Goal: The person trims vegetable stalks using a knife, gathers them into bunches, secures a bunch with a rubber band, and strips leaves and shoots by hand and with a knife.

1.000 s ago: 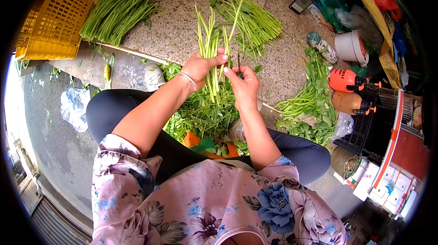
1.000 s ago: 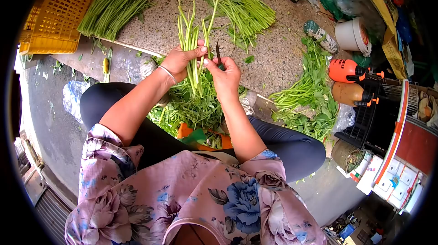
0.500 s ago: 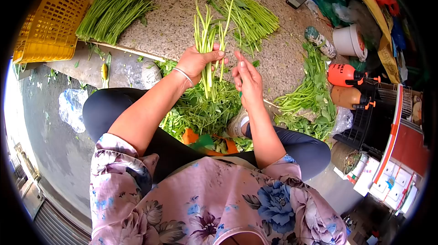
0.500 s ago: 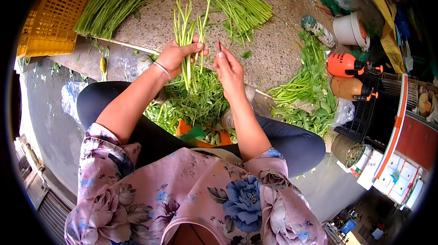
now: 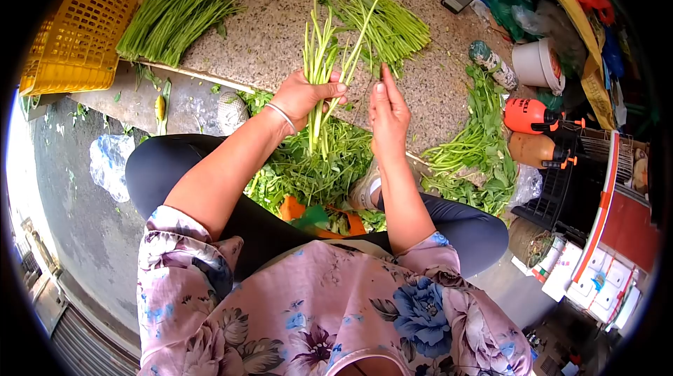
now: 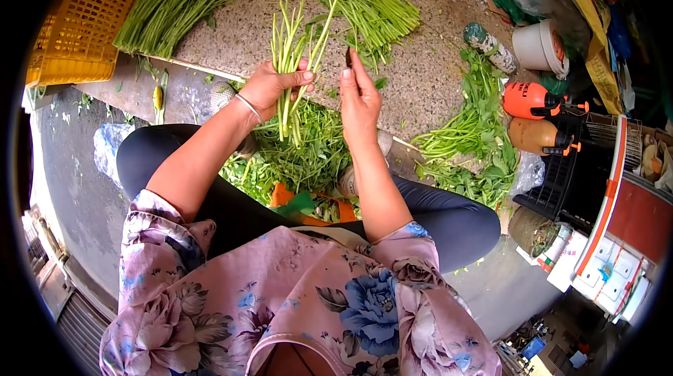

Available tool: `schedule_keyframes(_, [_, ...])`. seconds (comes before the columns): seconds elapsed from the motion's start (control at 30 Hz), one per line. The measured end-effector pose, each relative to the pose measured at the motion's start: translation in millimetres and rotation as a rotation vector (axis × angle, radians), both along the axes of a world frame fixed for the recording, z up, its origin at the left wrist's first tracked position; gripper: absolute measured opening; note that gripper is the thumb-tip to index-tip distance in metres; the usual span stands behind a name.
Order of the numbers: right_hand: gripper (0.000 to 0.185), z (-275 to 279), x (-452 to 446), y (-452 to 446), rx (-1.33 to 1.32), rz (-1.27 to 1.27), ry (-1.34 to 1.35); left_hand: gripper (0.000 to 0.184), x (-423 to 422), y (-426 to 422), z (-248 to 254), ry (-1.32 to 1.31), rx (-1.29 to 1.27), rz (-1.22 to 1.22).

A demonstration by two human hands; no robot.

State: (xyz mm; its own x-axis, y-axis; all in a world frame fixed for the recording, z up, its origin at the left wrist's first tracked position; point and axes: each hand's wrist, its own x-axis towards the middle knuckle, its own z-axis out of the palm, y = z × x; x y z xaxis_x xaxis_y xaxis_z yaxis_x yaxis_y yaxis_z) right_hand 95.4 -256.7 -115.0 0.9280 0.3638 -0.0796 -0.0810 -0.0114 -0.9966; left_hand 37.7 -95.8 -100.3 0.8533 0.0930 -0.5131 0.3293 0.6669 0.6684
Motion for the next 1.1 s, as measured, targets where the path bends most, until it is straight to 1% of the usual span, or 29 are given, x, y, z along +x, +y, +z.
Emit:
schedule_keyframes(0.07, [0.045,11.0,5.5,-4.6,0.192,0.095,0.343,0.021,-0.9,0.6,0.6,0.034,0.05,-0.01])
schedule_keyframes(0.1, [0.046,15.5,7.4,-1.3,0.265,0.144,0.473,0.02,-1.4,0.6,-0.2,0.026,0.053,-0.019])
schedule_keyframes(0.13, [0.046,16.2,8.3,0.0,0.263,0.14,0.472,0.02,-2.1,0.2,-0.1,0.024,0.051,-0.022])
schedule_keyframes(0.2, [0.043,16.5,9.8,1.6,0.338,0.241,0.61,0.02,-3.8,-0.7,2.1,0.017,0.097,-0.06])
schedule_keyframes(0.37, [0.043,11.9,10.6,-1.1,0.348,0.258,0.569,0.02,-5.5,0.6,-0.6,0.004,0.106,-0.088])
schedule_keyframes(0.47, [0.043,11.3,8.8,-6.5,0.297,0.241,0.512,0.02,-5.8,1.2,-0.6,0.04,0.101,-0.093])
schedule_keyframes(0.53, [0.043,9.5,8.4,-8.4,0.151,0.207,0.417,0.02,-5.4,2.3,-1.3,0.044,0.127,-0.113])
schedule_keyframes(0.57, [0.043,7.5,7.3,-7.8,0.15,0.206,0.418,0.02,-5.3,2.5,-1.8,0.045,0.126,-0.114])
schedule_keyframes(0.63, [0.042,3.3,5.5,-4.8,0.001,0.148,0.308,0.021,-4.7,2.4,-2.8,0.071,0.145,-0.119])
schedule_keyframes(0.67, [0.042,2.5,7.3,-4.0,0.0,0.148,0.309,0.021,-4.5,2.4,-2.9,0.072,0.144,-0.119])
schedule_keyframes(0.73, [0.043,1.7,10.5,-2.2,-0.079,-0.032,0.417,0.022,-5.0,2.0,-2.8,0.097,0.206,-0.133])
schedule_keyframes(0.77, [0.043,3.0,9.8,-2.7,-0.08,-0.033,0.418,0.022,-5.7,1.5,-3.1,0.098,0.205,-0.135])
schedule_keyframes(0.87, [0.045,12.0,7.2,-2.5,0.118,-0.074,0.497,0.02,-6.5,1.3,-3.9,0.125,0.234,-0.13])
schedule_keyframes(0.9, [0.045,13.0,4.0,-3.5,0.116,-0.073,0.5,0.019,-7.2,1.3,-4.3,0.135,0.268,-0.123])
schedule_keyframes(0.97, [0.047,14.3,-1.6,-5.2,-0.001,0.216,0.188,0.019,-7.6,0.9,-5.7,0.145,0.3,-0.118])
schedule_keyframes(1.0, [0.047,4.0,0.0,-3.0,-0.002,0.214,0.188,0.02,-7.8,0.8,-6.6,0.141,0.317,-0.133])
schedule_keyframes(1.03, [0.047,-5.9,2.6,5.1,-0.041,0.239,-0.034,0.021,-7.5,0.8,-6.9,0.135,0.336,-0.147])
schedule_keyframes(1.1, [0.043,-4.2,3.0,5.4,-0.123,0.312,-0.121,0.021,-7.6,0.4,-5.5,0.136,0.329,-0.144])
